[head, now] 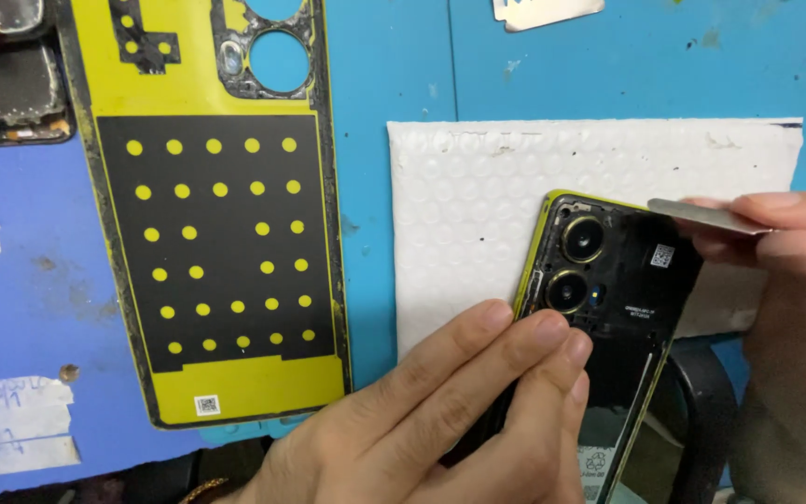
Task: Repairing a mobile phone by cleaning components and prying the internal chassis.
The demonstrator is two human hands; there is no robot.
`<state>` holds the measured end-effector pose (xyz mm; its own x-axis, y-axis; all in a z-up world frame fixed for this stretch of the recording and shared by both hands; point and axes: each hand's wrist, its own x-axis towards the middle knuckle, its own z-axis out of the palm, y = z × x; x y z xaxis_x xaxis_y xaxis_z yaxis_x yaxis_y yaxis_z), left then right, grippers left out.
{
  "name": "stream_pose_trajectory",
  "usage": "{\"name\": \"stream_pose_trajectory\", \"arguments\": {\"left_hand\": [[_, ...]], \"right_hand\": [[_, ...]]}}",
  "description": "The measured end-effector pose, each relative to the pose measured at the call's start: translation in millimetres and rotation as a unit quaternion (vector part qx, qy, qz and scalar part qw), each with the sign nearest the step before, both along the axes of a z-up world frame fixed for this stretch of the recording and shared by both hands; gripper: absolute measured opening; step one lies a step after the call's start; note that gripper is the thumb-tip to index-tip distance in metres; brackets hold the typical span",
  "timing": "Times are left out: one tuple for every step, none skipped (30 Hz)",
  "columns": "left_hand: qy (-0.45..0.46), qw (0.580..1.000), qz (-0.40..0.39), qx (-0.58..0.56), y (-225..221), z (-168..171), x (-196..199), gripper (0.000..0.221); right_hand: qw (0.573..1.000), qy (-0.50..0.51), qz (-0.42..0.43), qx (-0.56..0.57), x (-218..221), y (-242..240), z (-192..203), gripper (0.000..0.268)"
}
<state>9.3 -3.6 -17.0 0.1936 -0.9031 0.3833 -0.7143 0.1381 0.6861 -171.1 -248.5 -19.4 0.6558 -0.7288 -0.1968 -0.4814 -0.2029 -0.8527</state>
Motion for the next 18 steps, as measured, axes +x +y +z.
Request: {"name": "stream_pose_trajectory", "arguments": {"left_hand": [[0.001,1.000,0.001,0.001,0,0,0,0.024],[-0.002,1.000,0.001,0.005,0,0,0,0.021],[-0.004,1.000,0.002,0.010,1,0,0,0.018],[-0.003,1.000,0.002,0.011,1,-1,0,0.018],[-0.002,1.000,-0.003,0.013,2,-1,1,0.020],[-0.002,1.000,-0.008,0.016,2,-1,1,0.022],[0.000,1.000,-0.007,0.017,3,-1,1,0.022],[-0.011,1.000,0.001,0.013,3,-1,0,0.020],[-0.021,1.000,0.007,0.008,2,-1,-1,0.018],[-0.019,1.000,0.006,0.009,2,-3,0,0.018],[-0.016,1.000,0.002,0.015,3,-4,0,0.019],[-0.012,1.000,-0.003,0.021,3,-6,1,0.021],[-0.010,1.000,-0.003,0.023,2,-7,-1,0.021],[-0.009,1.000,0.008,0.018,2,-7,-2,0.017],[-0.008,1.000,0.020,0.013,1,-7,-4,0.014],[-0.006,1.000,0.020,0.014,2,-8,-4,0.014],[-0.009,1.000,0.023,0.015,2,-8,-4,0.013],[-0.012,0.999,0.026,0.017,2,-8,-5,0.012]], "right_hand": [[1.000,0.001,0.001,0.001,9,10,6,0.017],[1.000,0.001,0.016,-0.027,18,20,11,0.013],[0.998,0.002,0.032,-0.054,26,31,17,0.012],[0.998,0.003,0.033,-0.053,25,29,15,0.012],[0.998,0.007,0.033,-0.047,24,28,13,0.011],[0.999,0.011,0.033,-0.041,23,27,11,0.012],[0.999,0.012,0.033,-0.040,23,29,12,0.012],[0.999,0.020,0.032,-0.028,22,32,13,0.020],[0.999,0.029,0.030,-0.017,21,34,14,0.030],[0.999,0.031,0.029,-0.016,21,34,13,0.030],[0.999,0.032,0.039,-0.017,21,33,12,0.029],[0.998,0.033,0.050,-0.017,21,32,11,0.028],[0.998,0.035,0.050,-0.016,19,32,8,0.028],[0.996,0.032,0.070,-0.036,17,31,5,0.027],[0.994,0.029,0.091,-0.056,16,30,2,0.027],[0.994,0.031,0.091,-0.055,16,33,2,0.027],[0.996,0.035,0.074,-0.034,17,35,3,0.029],[0.998,0.038,0.057,-0.012,18,37,4,0.031]]}}
